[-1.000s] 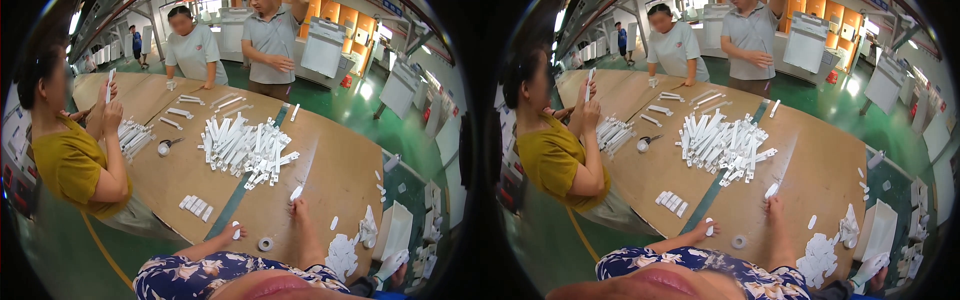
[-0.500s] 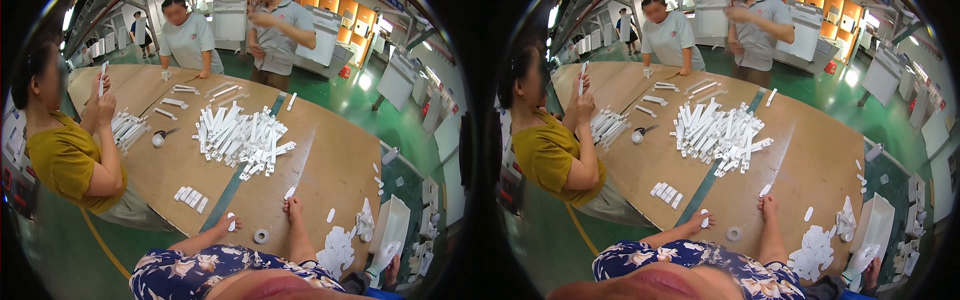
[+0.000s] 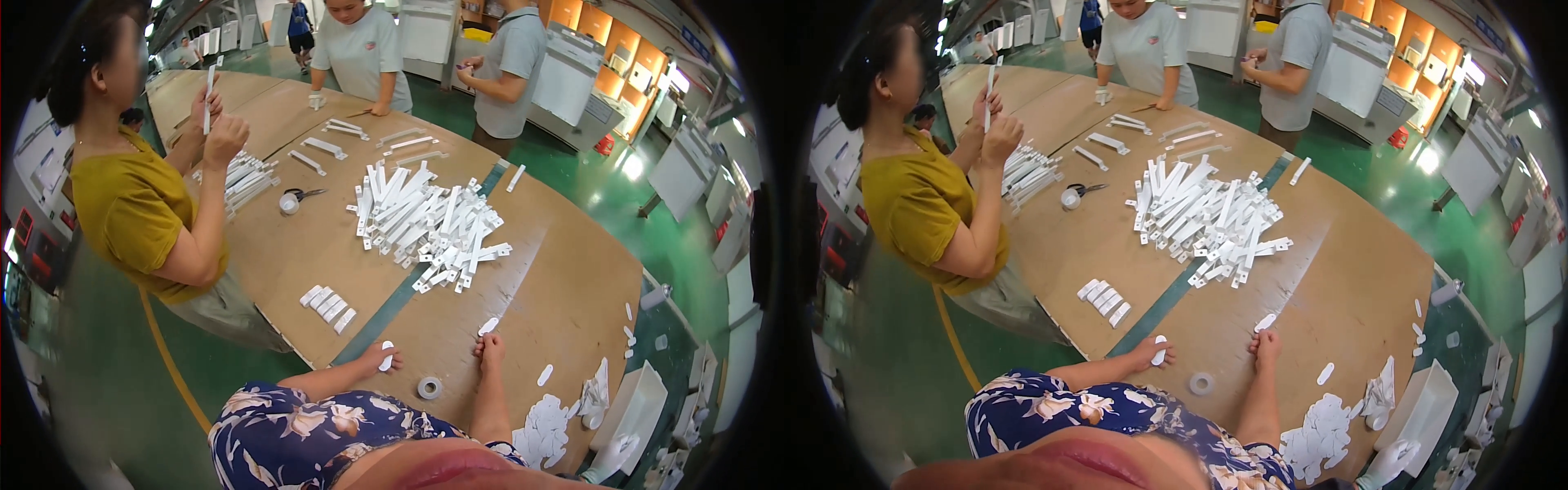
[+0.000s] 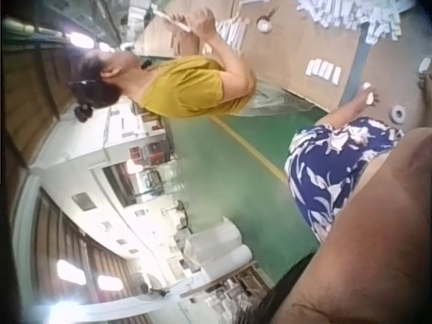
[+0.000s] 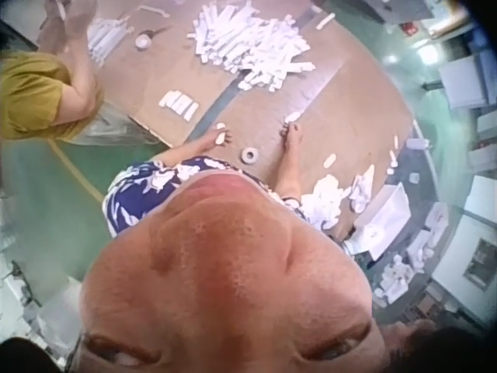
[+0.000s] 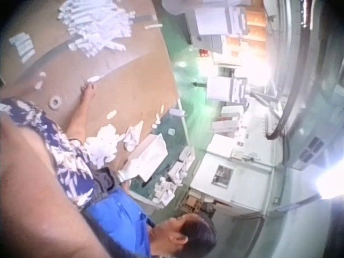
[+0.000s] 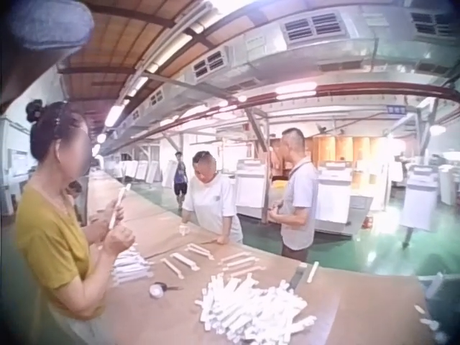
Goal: The person inspects and sorts small white plastic components by hand on a workbench.
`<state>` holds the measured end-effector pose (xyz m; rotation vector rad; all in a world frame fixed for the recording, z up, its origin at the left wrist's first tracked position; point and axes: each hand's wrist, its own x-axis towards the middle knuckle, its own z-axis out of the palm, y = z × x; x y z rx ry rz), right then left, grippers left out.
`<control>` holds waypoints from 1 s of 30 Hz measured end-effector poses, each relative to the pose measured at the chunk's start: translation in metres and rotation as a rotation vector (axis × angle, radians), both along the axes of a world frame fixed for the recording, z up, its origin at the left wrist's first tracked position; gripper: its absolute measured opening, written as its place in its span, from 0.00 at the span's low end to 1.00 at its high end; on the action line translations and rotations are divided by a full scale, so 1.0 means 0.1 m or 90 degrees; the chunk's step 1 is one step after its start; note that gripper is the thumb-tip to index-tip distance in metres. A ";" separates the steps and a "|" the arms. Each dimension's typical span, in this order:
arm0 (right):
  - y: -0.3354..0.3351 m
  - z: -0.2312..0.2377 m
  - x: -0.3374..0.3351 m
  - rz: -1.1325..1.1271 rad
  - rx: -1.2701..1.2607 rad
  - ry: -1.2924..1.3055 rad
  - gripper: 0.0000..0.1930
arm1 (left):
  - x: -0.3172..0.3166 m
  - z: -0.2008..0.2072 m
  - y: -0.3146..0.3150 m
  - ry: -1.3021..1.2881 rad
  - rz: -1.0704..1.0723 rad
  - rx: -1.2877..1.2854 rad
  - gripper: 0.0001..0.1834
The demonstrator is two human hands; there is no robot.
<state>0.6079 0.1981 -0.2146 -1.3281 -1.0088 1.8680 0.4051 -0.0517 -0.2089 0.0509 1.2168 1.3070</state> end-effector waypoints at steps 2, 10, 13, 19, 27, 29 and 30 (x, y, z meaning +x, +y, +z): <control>-0.01 0.00 -0.03 0.006 0.002 0.003 0.05 | -0.01 -0.02 -0.02 0.010 0.000 -0.011 0.09; 0.01 -0.05 0.01 0.023 0.010 0.014 0.05 | 0.00 -0.08 0.00 0.000 0.010 -0.009 0.10; 0.00 -0.04 -0.03 0.010 0.006 0.010 0.05 | 0.00 -0.09 -0.01 0.009 0.002 -0.008 0.11; 0.00 -0.02 -0.02 0.027 0.034 -0.029 0.04 | -0.01 -0.14 -0.02 0.014 0.001 -0.003 0.11; -0.25 0.34 0.07 0.028 0.000 0.027 0.05 | 0.00 -0.11 0.00 0.016 -0.001 -0.013 0.11; -0.39 0.46 0.12 0.032 0.004 0.018 0.05 | 0.01 -0.15 0.00 0.015 0.002 0.003 0.11; -0.45 0.50 0.14 0.032 0.012 0.014 0.05 | 0.02 -0.16 0.00 0.017 0.000 0.003 0.10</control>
